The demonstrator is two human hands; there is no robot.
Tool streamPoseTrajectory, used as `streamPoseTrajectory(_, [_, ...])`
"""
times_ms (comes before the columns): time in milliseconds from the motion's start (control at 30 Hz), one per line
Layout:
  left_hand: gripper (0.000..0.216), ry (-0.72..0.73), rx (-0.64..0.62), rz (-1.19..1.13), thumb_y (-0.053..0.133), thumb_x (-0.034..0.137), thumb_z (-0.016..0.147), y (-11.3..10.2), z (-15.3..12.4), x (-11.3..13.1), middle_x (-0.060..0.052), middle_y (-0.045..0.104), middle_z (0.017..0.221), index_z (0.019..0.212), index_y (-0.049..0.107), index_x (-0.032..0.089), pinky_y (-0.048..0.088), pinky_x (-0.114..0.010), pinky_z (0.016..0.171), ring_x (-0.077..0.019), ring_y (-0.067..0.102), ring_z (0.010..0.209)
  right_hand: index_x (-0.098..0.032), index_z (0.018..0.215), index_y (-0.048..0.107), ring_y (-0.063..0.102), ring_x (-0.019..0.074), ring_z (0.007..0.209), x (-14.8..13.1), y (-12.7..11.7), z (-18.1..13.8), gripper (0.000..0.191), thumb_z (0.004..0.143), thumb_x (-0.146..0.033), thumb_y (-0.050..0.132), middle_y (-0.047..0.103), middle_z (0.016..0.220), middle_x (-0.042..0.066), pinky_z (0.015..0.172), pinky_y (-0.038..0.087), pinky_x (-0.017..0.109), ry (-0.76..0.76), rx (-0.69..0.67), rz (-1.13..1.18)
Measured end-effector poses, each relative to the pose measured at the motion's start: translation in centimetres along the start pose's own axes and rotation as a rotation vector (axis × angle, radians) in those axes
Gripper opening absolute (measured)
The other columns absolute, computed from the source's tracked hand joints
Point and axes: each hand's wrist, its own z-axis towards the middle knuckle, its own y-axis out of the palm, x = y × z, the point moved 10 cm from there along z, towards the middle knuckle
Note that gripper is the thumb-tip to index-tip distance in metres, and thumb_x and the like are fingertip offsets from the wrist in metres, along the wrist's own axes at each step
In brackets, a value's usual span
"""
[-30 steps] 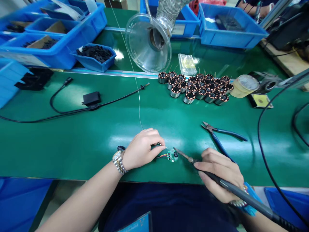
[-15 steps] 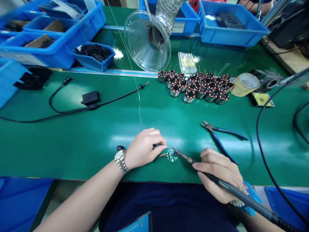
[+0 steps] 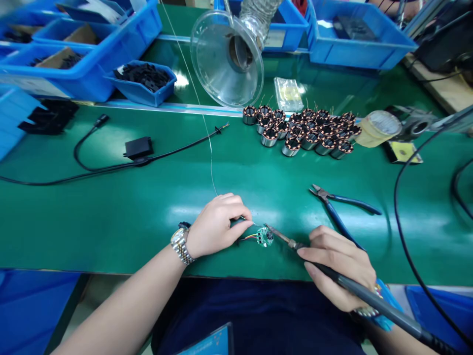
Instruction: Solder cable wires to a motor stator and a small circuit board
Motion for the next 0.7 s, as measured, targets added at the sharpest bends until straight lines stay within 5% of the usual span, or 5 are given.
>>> streamPoseTrajectory(700, [0.016, 0.004, -0.052, 0.021, 0.053, 0.021, 0.081, 0.62, 0.07, -0.01, -0.001, 0.054, 0.065, 0.068, 0.061, 0.017, 0.038, -0.029, 0.064, -0.0142, 0.045, 0.064, -0.013, 0.090, 0.063, 0.050, 0.0157, 0.059, -0.27, 0.92, 0.49, 0.028, 0.067, -0.003, 0.051, 0.054, 0.061, 0.005, 0.053, 0.047, 0.032, -0.020, -0.053, 0.032])
